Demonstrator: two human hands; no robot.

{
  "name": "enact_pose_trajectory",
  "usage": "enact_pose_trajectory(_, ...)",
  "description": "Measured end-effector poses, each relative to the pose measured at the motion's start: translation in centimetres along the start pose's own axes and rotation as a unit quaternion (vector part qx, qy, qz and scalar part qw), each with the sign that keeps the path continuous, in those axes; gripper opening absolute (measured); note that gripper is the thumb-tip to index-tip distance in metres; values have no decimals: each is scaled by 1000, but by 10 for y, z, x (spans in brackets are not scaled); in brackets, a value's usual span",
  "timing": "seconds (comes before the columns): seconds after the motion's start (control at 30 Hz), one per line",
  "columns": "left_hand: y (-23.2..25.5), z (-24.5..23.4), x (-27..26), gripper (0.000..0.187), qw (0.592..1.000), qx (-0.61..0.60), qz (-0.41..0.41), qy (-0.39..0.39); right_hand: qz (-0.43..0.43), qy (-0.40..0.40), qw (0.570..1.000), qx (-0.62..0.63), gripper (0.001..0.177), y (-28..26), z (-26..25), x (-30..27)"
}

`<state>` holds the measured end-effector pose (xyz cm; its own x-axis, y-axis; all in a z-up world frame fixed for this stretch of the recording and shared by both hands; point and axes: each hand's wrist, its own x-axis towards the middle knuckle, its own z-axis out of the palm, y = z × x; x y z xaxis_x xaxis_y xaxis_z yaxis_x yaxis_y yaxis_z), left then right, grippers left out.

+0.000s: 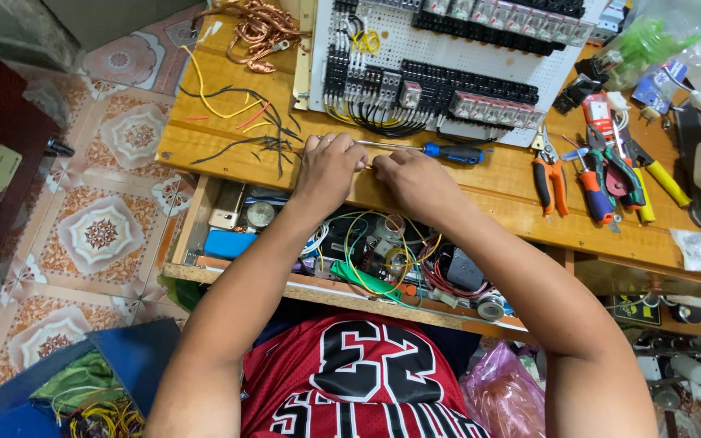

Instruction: Wiring an electrical control panel by stripping and connecting wires to terminal blocks

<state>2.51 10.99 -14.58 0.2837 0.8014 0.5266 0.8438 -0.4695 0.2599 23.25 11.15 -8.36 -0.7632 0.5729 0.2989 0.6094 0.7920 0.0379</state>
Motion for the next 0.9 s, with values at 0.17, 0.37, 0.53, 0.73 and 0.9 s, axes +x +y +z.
enact_pose_trajectory(0.17, -4, -2, 1, 14, 1000, -22, -13, -8, -3, -11, 999, 34, 12, 8, -8, 6)
enact_pose_trajectory(0.37, -3, -1, 2, 17, 1000, -21, -13, -10, -23, -26, 999, 32, 12, 7, -18, 13)
enact_pose_trajectory(0.53, -5, 7, 3, 16, 1000, -5, -15, -19, -57, -31, 998, -2, 9, 14, -12, 15)
enact_pose_trajectory(0.73, -7, 14, 4, 12, 1000, 10, -16, -24, -63, -31, 997, -17, 8, 17, -4, 13)
enact_pose_trajectory(0.9, -5, 12, 6, 14, 999, -2, -27, -37, -72, -31, 995, -55, 11, 8, -13, 15)
